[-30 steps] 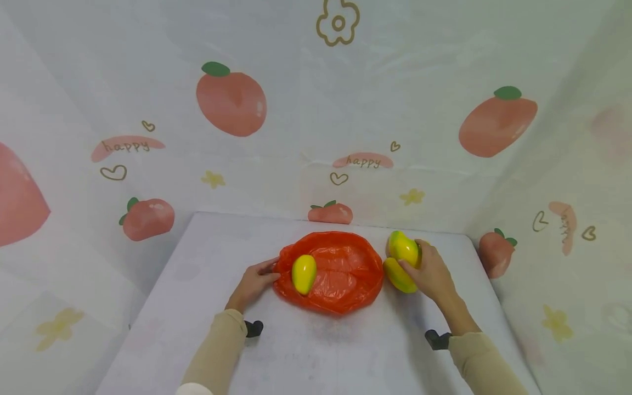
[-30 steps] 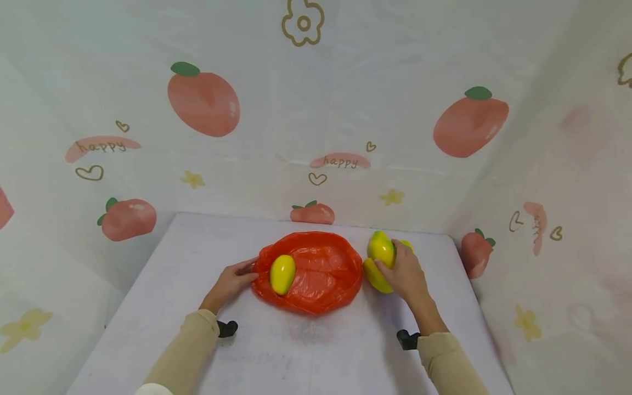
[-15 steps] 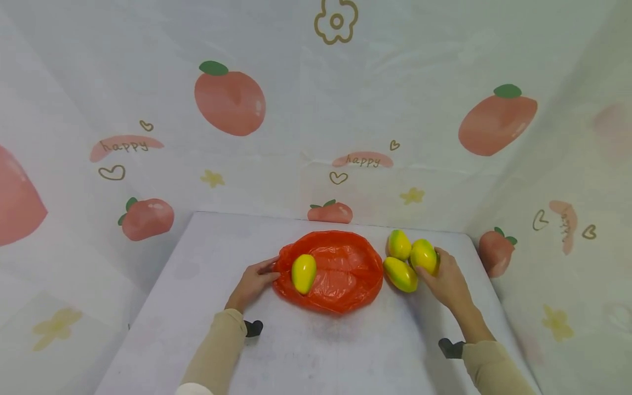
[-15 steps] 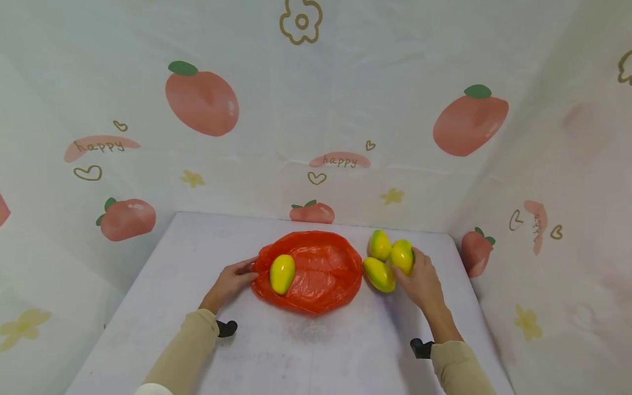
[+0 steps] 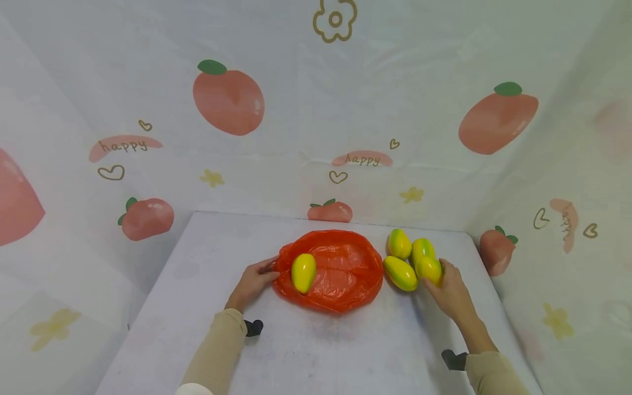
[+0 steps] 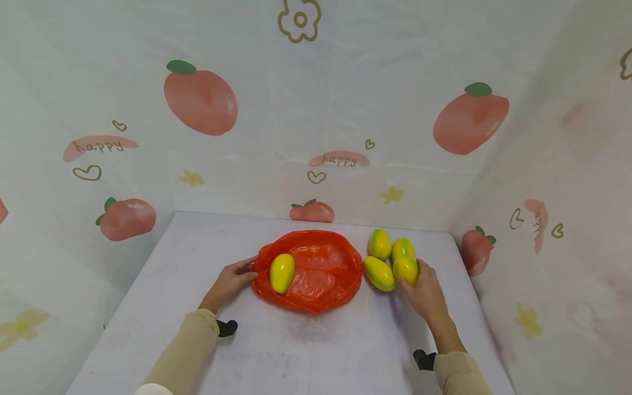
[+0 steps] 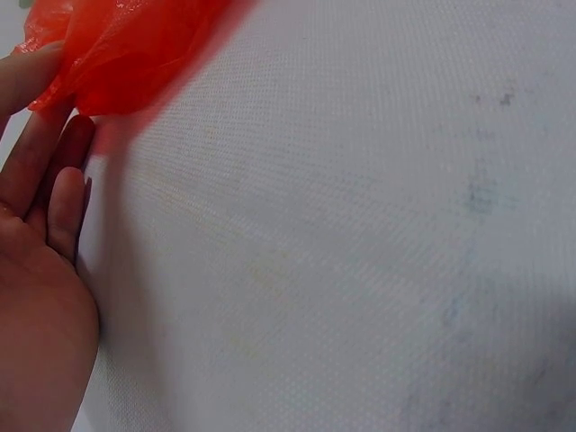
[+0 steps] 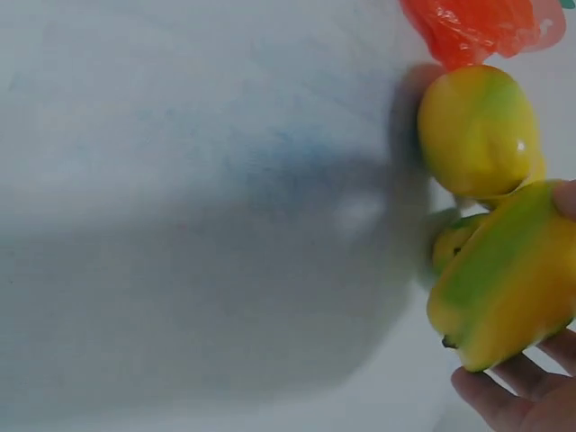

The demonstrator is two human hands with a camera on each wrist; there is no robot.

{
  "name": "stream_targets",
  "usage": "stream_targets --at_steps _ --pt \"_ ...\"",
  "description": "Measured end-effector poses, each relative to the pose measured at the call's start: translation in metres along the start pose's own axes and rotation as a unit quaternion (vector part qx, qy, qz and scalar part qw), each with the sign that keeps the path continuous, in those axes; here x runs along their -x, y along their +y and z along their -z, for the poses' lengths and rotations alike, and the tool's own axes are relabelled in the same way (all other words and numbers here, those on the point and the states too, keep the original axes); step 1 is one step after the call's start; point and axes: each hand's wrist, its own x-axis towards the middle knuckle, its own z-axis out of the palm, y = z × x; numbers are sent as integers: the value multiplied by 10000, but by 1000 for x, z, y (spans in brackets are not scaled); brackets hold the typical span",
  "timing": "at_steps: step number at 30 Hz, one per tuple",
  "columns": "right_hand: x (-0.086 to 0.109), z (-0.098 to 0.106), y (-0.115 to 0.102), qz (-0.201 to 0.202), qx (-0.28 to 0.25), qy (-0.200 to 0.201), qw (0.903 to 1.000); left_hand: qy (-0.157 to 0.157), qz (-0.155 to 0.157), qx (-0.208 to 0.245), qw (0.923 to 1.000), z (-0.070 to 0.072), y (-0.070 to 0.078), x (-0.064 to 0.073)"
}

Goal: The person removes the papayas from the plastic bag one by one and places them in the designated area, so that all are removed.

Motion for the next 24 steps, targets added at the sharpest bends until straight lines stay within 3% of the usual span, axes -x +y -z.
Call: stream_targets --at_steps 15,24 --pt "3 -7 16 -13 -84 -251 9996 40 129 -9 9999 -1 3 1" --pt "0 -11 23 -275 -138 -695 9971 31 179 -28 9998 -1 8 5"
